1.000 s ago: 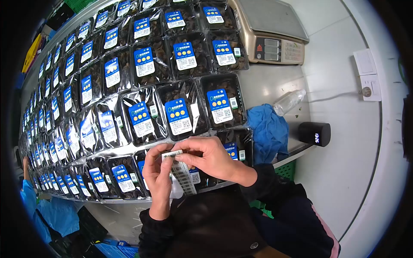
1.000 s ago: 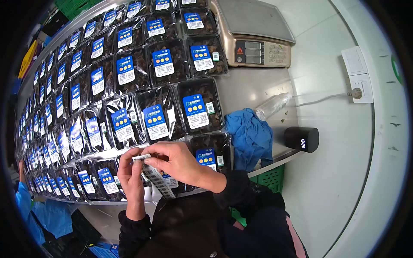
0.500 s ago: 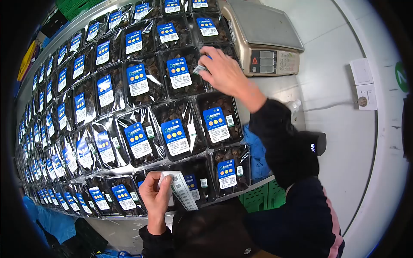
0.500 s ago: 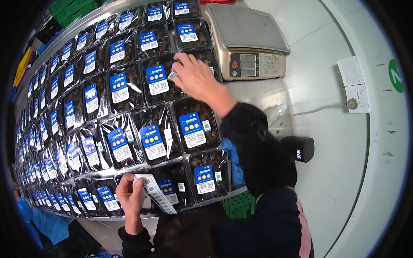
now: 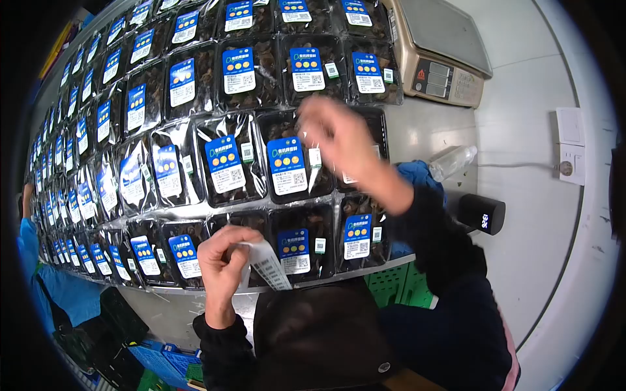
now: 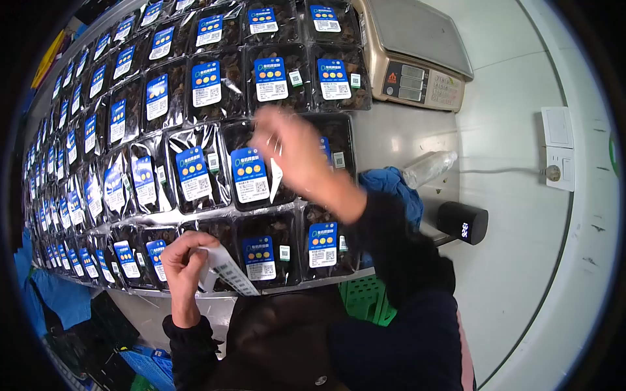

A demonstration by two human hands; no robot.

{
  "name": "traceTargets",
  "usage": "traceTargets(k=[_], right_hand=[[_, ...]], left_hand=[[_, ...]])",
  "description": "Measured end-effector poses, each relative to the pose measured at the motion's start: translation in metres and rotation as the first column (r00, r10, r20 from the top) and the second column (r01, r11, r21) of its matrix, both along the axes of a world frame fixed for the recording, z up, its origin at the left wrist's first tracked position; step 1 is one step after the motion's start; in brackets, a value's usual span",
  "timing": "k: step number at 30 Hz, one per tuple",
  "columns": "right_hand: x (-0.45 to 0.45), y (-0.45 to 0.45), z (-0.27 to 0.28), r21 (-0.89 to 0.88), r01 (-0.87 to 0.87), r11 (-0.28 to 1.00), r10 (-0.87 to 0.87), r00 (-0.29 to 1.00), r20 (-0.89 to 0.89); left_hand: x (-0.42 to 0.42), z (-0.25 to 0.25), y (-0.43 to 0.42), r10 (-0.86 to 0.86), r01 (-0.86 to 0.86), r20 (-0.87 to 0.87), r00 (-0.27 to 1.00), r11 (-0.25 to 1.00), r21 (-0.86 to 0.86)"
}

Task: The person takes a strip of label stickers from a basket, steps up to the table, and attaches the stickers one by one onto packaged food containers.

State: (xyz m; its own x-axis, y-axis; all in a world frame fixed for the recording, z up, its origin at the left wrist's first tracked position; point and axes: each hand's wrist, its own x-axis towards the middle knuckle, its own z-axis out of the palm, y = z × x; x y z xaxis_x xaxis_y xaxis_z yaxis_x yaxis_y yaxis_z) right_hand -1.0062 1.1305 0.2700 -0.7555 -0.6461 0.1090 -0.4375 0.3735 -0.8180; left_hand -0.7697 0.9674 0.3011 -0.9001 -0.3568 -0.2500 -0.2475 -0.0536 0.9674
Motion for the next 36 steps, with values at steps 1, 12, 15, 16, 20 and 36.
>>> traceTargets(k=[1,12,15,16,20,36], right_hand=[[0.044,-0.002,0.012,-0.11,-0.056,0.992,0.097,0.904,0.416],[0.134,0.006,0.039,-0.342,-0.136,0.93,0.358,0.543,0.759],[0.131,0.004,0.042,-0.258,-0.279,0.925,0.373,0.536,0.757],[0.133,0.003,0.036,-0.262,-0.239,0.935,0.353,0.548,0.758],[0.144,-0.002,0.027,-0.29,-0.074,0.954,0.28,0.565,0.776],[-0.109,-0.104,-0.046,0.298,-0.105,0.949,0.273,0.746,-0.607]], left_hand=[[0.002,0.001,-0.001,0.021,-0.022,0.035,0.999,0.999,0.028],[0.003,0.034,0.004,-0.29,0.092,-0.178,0.94,0.721,-0.687],[0.019,0.013,0.005,-0.241,0.062,-0.208,0.948,0.782,-0.621],[0.022,0.011,0.009,-0.243,0.06,-0.212,0.947,0.78,-0.622],[0.022,0.011,0.02,0.049,-0.173,-0.241,0.969,0.83,-0.53],[0.001,-0.013,-0.007,0.142,-0.191,-0.148,0.979,0.888,-0.418]])
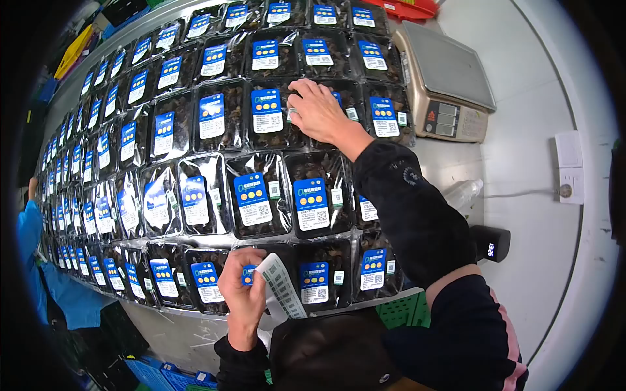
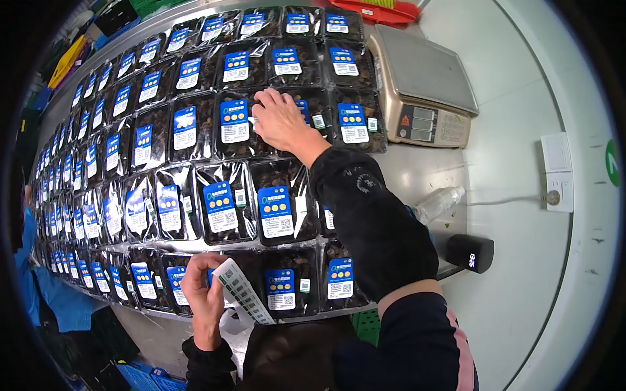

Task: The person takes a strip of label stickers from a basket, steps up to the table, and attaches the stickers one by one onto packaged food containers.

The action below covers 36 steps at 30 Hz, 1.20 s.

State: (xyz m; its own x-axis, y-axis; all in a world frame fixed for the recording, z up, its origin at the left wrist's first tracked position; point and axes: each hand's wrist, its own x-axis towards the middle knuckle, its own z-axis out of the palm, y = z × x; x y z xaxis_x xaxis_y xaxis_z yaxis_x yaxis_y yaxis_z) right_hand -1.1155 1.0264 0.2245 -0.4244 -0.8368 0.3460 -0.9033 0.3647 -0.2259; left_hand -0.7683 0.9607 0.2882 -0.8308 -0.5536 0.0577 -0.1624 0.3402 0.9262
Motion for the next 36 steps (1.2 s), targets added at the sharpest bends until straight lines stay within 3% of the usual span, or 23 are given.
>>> traceTargets(k=[2,3,5,7,8,9,10,11,12,13,17,18,20,22,23,24,26,29,31,33,36], right_hand=[[0.0,-0.006,-0.016,0.092,0.041,0.995,-0.033,0.996,-0.089],[0.006,-0.007,-0.016,0.111,0.113,0.987,-0.099,0.987,-0.127],[0.018,-0.003,-0.002,-0.043,0.177,0.983,-0.181,0.973,-0.141],[0.044,0.01,0.02,-0.148,0.21,0.966,-0.212,0.977,0.002],[0.068,0.016,0.029,-0.227,0.201,0.953,-0.15,0.963,0.222],[0.099,0.025,0.042,-0.197,0.173,0.965,-0.03,0.819,0.573],[0.128,0.037,0.053,-0.116,0.034,0.993,0.069,0.629,0.774],[0.167,0.047,0.061,-0.158,0.071,0.985,0.137,0.239,0.961],[0.184,0.054,0.08,-0.083,-0.14,0.987,0.131,0.389,0.912],[0.202,0.058,0.082,-0.124,-0.114,0.986,0.154,0.312,0.937],[0.223,0.057,0.084,-0.166,0.115,0.979,0.137,0.225,0.965],[0.222,0.054,0.082,-0.168,0.116,0.979,0.139,0.228,0.964],[0.214,0.046,0.076,-0.338,0.089,0.937,0.27,0.429,0.862],[0.183,0.024,0.069,-0.326,0.081,0.942,0.198,0.652,0.732],[0.149,0.006,0.063,-0.408,0.066,0.91,0.263,0.669,0.695],[0.116,-0.012,0.064,-0.243,0.016,0.97,0.121,0.834,0.539],[0.069,-0.051,0.044,-0.199,-0.042,0.979,0.081,0.978,0.192],[0.032,-0.096,0.008,-0.059,-0.166,0.984,0.169,0.985,0.045],[0.025,-0.11,-0.006,0.017,-0.166,0.986,0.167,0.984,-0.069],[0.026,-0.112,-0.013,0.16,-0.095,0.983,0.103,0.994,-0.047],[0.041,-0.104,-0.009,-0.102,0.025,0.994,-0.035,0.995,-0.089]], left_hand=[[-0.002,0.001,-0.001,0.01,-0.009,-0.04,0.999,0.999,0.036],[-0.001,0.004,0.002,0.064,-0.061,-0.011,0.998,0.986,0.155],[0.001,0.006,0.002,0.123,-0.126,0.024,0.992,0.964,0.236],[0.0,0.009,0.005,0.166,-0.142,-0.049,0.985,0.938,0.316],[0.001,0.01,0.005,0.183,-0.163,-0.036,0.983,0.938,0.305],[0.002,0.011,0.004,0.197,-0.181,-0.026,0.98,0.939,0.292],[0.002,0.009,0.003,0.209,-0.185,-0.057,0.976,0.942,0.281],[0.001,0.01,0.004,0.205,-0.18,-0.063,0.977,0.942,0.282],[0.0,0.01,0.004,0.232,-0.205,-0.06,0.971,0.935,0.291],[0.001,0.011,0.005,0.259,-0.232,-0.052,0.964,0.925,0.3],[0.004,0.012,0.001,0.246,-0.232,-0.022,0.969,0.937,0.26],[0.005,0.011,-0.001,0.245,-0.23,-0.026,0.969,0.938,0.26],[0.008,0.008,-0.006,0.256,-0.258,0.054,0.965,0.901,0.348],[0.01,-0.001,-0.012,0.257,-0.265,0.073,0.964,0.891,0.369],[0.013,-0.006,-0.014,0.255,-0.273,0.097,0.962,0.88,0.39],[0.021,-0.011,-0.018,0.209,-0.233,0.104,0.972,0.887,0.399],[0.023,-0.014,-0.018,0.217,-0.224,0.062,0.974,0.897,0.382],[0.016,-0.011,-0.018,0.241,-0.214,-0.045,0.969,0.922,0.323],[0.019,-0.01,-0.021,0.249,-0.222,-0.06,0.967,0.932,0.287],[0.027,-0.01,-0.022,0.267,-0.248,0.0,0.964,0.895,0.37],[0.029,-0.007,-0.024,0.324,-0.308,0.019,0.946,0.877,0.367]])
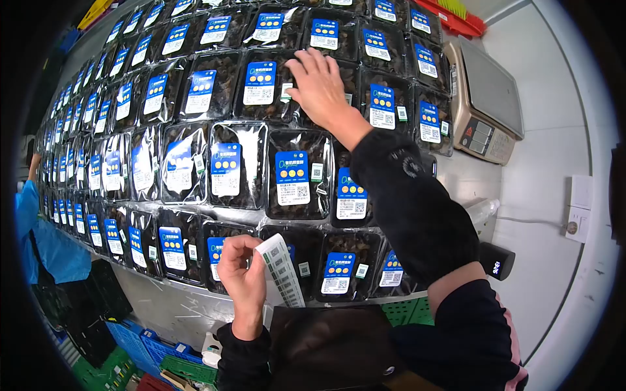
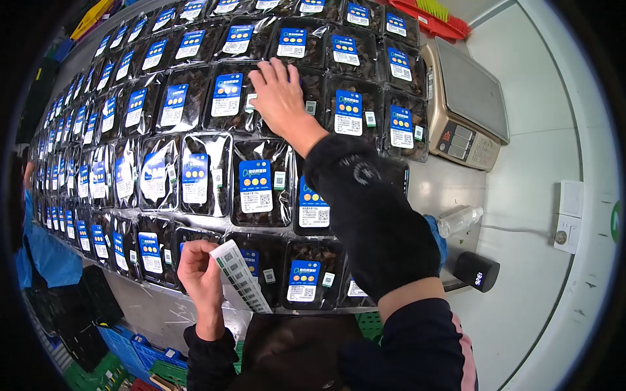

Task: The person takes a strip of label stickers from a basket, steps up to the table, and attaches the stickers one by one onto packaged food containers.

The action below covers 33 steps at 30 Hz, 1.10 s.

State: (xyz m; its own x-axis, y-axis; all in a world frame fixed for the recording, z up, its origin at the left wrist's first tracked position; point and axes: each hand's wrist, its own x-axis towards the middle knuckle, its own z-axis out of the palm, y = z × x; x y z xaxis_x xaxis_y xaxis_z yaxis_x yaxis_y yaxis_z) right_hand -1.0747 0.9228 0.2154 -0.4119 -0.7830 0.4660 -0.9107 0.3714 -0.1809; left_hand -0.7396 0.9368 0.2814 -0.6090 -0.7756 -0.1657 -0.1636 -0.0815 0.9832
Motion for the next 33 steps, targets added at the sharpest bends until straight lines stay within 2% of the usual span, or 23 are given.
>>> traceTargets(k=[1,3,4,5,6,7,9,10,13,16,17,18,20,21,23,24,25,26,27,30,31,33], right_hand=[[0.013,0.008,0.012,-0.073,0.016,0.997,-0.015,1.0,0.016],[0.055,0.032,0.036,-0.035,-0.023,0.999,0.036,0.895,0.444],[0.084,0.046,0.043,-0.132,-0.097,0.986,0.161,0.733,0.66],[0.114,0.061,0.05,-0.244,-0.139,0.96,0.281,0.509,0.814],[0.144,0.075,0.066,-0.178,-0.152,0.972,0.218,0.315,0.924],[0.169,0.086,0.08,-0.118,-0.178,0.977,0.138,0.109,0.984],[0.2,0.099,0.089,-0.191,-0.189,0.963,0.202,0.044,0.978],[0.209,0.1,0.096,-0.152,-0.143,0.978,0.155,0.016,0.988],[0.225,0.1,0.104,-0.175,-0.087,0.981,0.192,0.257,0.947],[0.225,0.089,0.112,-0.197,-0.031,0.98,0.196,0.336,0.921],[0.22,0.081,0.101,-0.296,-0.085,0.951,0.3,0.475,0.827],[0.209,0.071,0.102,-0.305,-0.125,0.944,0.323,0.53,0.784],[0.17,0.037,0.1,-0.316,-0.147,0.937,0.328,0.676,0.66],[0.138,0.011,0.093,-0.383,-0.218,0.898,0.397,0.776,0.49],[0.091,-0.03,0.078,-0.117,-0.208,0.971,0.235,0.918,0.32],[0.069,-0.053,0.058,-0.04,-0.23,0.972,0.233,0.945,0.231],[0.054,-0.074,0.045,-0.005,-0.265,0.964,0.26,0.942,0.214],[0.043,-0.091,0.034,0.029,-0.283,0.959,0.275,0.948,0.157],[0.035,-0.105,0.024,0.066,-0.297,0.953,0.289,0.952,0.104],[0.023,-0.133,0.001,0.072,-0.293,0.953,0.295,0.955,-0.028],[0.023,-0.134,-0.003,0.134,-0.28,0.951,0.286,0.958,-0.027],[0.027,-0.135,-0.003,0.177,-0.188,0.966,0.181,0.982,0.056]], left_hand=[[-0.002,0.002,-0.001,0.001,-0.001,-0.002,1.0,1.0,0.003],[-0.004,0.01,-0.003,0.109,-0.109,-0.005,0.994,0.994,-0.007],[0.004,0.006,-0.007,0.067,-0.066,0.015,0.998,0.997,-0.045],[0.009,0.005,-0.011,0.056,-0.054,0.027,0.998,0.996,-0.07],[0.013,0.005,-0.013,0.071,-0.069,0.031,0.997,0.997,-0.043],[0.015,0.007,-0.015,0.086,-0.085,0.034,0.996,0.996,-0.018],[0.016,0.015,-0.016,0.106,-0.105,-0.031,0.994,0.994,0.015],[0.02,0.015,-0.018,0.079,-0.077,-0.053,0.996,0.996,0.035],[0.028,0.017,-0.022,0.029,-0.026,-0.04,0.999,0.997,0.067],[0.037,0.011,-0.03,0.034,-0.033,-0.052,0.998,0.999,0.012],[0.039,0.013,-0.033,0.047,-0.047,0.0,0.999,0.999,0.024],[0.04,0.015,-0.036,0.062,-0.064,0.05,0.997,0.997,0.032],[0.041,0.014,-0.042,0.116,-0.116,0.001,0.993,0.993,0.021],[0.041,0.013,-0.045,0.147,-0.147,-0.016,0.989,0.989,0.0],[0.035,0.015,-0.045,0.209,-0.211,-0.054,0.976,0.977,-0.037],[0.035,0.015,-0.046,0.205,-0.207,-0.04,0.978,0.975,-0.084],[0.035,0.015,-0.047,0.203,-0.205,-0.026,0.979,0.97,-0.134],[0.034,0.024,-0.048,0.193,-0.191,0.027,0.981,0.98,-0.061],[0.035,0.023,-0.048,0.185,-0.183,0.039,0.982,0.981,-0.061],[0.03,0.016,-0.051,0.213,-0.224,-0.109,0.971,0.969,-0.103],[0.026,0.013,-0.055,0.184,-0.214,-0.181,0.966,0.964,-0.158],[0.023,0.014,-0.06,0.12,-0.169,-0.191,0.974,0.949,-0.268]])
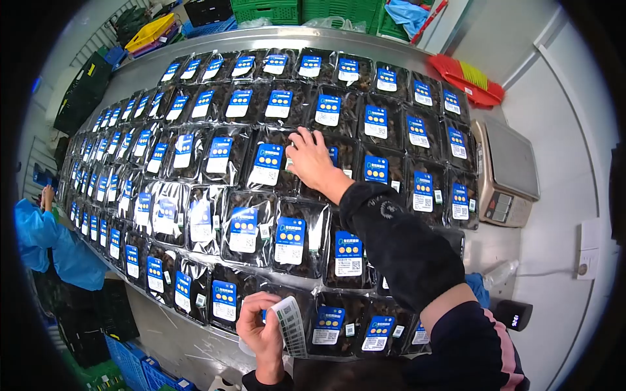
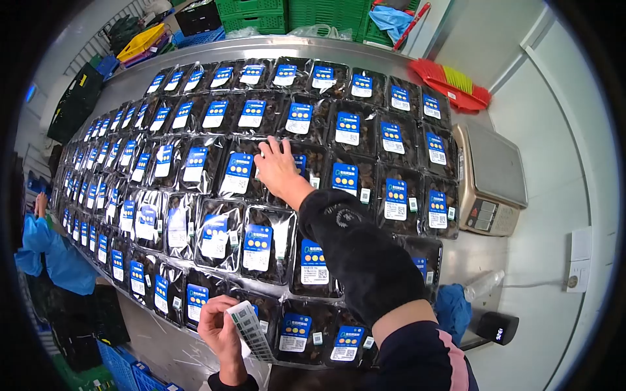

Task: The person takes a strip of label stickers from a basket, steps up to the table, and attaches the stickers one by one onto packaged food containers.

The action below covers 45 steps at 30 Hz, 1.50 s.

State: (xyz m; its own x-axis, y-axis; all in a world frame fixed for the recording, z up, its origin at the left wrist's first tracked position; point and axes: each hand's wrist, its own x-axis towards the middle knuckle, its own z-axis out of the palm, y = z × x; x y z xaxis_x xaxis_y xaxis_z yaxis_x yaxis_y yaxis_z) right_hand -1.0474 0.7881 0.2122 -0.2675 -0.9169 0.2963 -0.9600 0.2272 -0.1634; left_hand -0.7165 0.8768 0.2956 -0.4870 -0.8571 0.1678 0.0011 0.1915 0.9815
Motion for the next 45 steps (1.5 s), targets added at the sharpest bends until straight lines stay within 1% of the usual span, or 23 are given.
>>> traceTargets(k=[1,2,4,5,6,7,9,10,13,16,22,24,27,31,32,34,36,38,40,42,43,44,45], right_hand=[[0.005,0.002,0.004,-0.059,0.067,0.996,-0.067,0.998,-0.007],[0.01,0.007,0.008,-0.116,0.118,0.986,-0.122,0.992,-0.026],[0.026,0.023,0.027,-0.233,0.112,0.966,-0.072,0.982,0.173],[0.043,0.039,0.041,-0.219,0.096,0.971,-0.006,0.924,0.382],[0.063,0.055,0.049,-0.093,0.061,0.994,0.013,0.768,0.641],[0.087,0.071,0.055,-0.105,-0.052,0.993,0.116,0.554,0.824],[0.135,0.103,0.075,-0.089,-0.186,0.978,0.101,0.057,0.993],[0.155,0.113,0.084,-0.096,-0.151,0.984,0.09,-0.045,0.995],[0.178,0.115,0.106,-0.014,-0.146,0.989,0.014,-0.004,1.0],[0.194,0.099,0.107,-0.163,0.001,0.987,0.156,0.284,0.946],[0.2,0.053,0.101,-0.251,0.004,0.968,0.233,0.358,0.904],[0.17,0.02,0.095,-0.3,0.025,0.954,0.238,0.548,0.802],[0.096,-0.051,0.073,-0.241,-0.009,0.971,0.118,0.888,0.445],[0.059,-0.115,0.042,-0.049,-0.152,0.987,0.156,0.984,0.087],[0.058,-0.123,0.033,-0.048,-0.155,0.987,0.158,0.984,0.087],[0.058,-0.136,0.019,0.083,-0.121,0.989,0.128,0.988,-0.086],[0.06,-0.138,0.012,0.183,-0.095,0.978,0.108,0.992,-0.059],[0.069,-0.132,0.016,-0.067,0.031,0.997,-0.035,0.997,-0.064],[0.087,-0.114,0.037,-0.225,0.074,0.972,-0.054,0.994,0.092],[0.124,-0.086,0.054,-0.11,0.11,0.988,-0.018,0.781,0.624],[0.144,-0.071,0.062,-0.01,-0.005,1.0,0.011,0.551,0.835],[0.164,-0.056,0.07,0.048,-0.14,0.989,-0.009,0.266,0.964],[0.183,-0.041,0.08,0.055,-0.181,0.982,-0.021,0.184,0.983]], left_hand=[[-0.001,0.002,0.0,0.003,-0.003,-0.001,1.0,1.0,-0.003],[-0.003,0.006,0.001,0.032,-0.029,-0.025,0.999,0.993,0.111],[-0.002,0.006,-0.001,0.086,-0.074,-0.034,0.996,0.961,0.266],[-0.002,0.003,-0.007,0.114,-0.12,0.04,0.993,0.968,0.222],[0.001,0.001,-0.012,0.146,-0.166,0.123,0.982,0.97,0.179],[-0.001,0.002,-0.019,0.169,-0.185,0.114,0.979,0.971,0.15],[-0.005,0.005,-0.032,0.195,-0.202,0.057,0.979,0.964,0.176],[-0.005,0.005,-0.039,0.191,-0.199,0.056,0.98,0.956,0.217],[0.004,0.005,-0.056,0.159,-0.166,0.048,0.986,0.95,0.263],[0.011,0.005,-0.074,0.115,-0.127,0.057,0.992,0.953,0.276],[0.036,-0.005,-0.109,0.147,-0.184,0.145,0.978,0.938,0.293],[0.05,-0.018,-0.12,0.139,-0.187,0.176,0.975,0.937,0.296],[0.058,-0.017,-0.13,0.123,-0.158,0.129,0.984,0.936,0.313],[0.056,-0.018,-0.144,0.039,-0.029,-0.039,0.998,0.971,0.239],[0.054,-0.018,-0.146,0.039,-0.024,-0.064,0.997,0.973,0.231],[0.058,-0.017,-0.15,0.016,0.008,-0.075,0.997,0.953,0.303],[0.062,-0.021,-0.153,0.024,0.007,-0.077,0.997,0.925,0.379],[0.058,-0.021,-0.157,0.045,-0.009,-0.082,0.996,0.92,0.392],[0.053,-0.017,-0.159,0.101,-0.08,-0.029,0.994,0.905,0.419],[0.052,-0.017,-0.165,0.105,-0.117,0.054,0.993,0.922,0.369],[0.05,-0.019,-0.167,0.124,-0.137,0.059,0.991,0.92,0.367],[0.047,-0.017,-0.17,0.141,-0.146,0.043,0.989,0.911,0.387],[0.044,-0.017,-0.172,0.148,-0.145,0.023,0.989,0.906,0.398]])
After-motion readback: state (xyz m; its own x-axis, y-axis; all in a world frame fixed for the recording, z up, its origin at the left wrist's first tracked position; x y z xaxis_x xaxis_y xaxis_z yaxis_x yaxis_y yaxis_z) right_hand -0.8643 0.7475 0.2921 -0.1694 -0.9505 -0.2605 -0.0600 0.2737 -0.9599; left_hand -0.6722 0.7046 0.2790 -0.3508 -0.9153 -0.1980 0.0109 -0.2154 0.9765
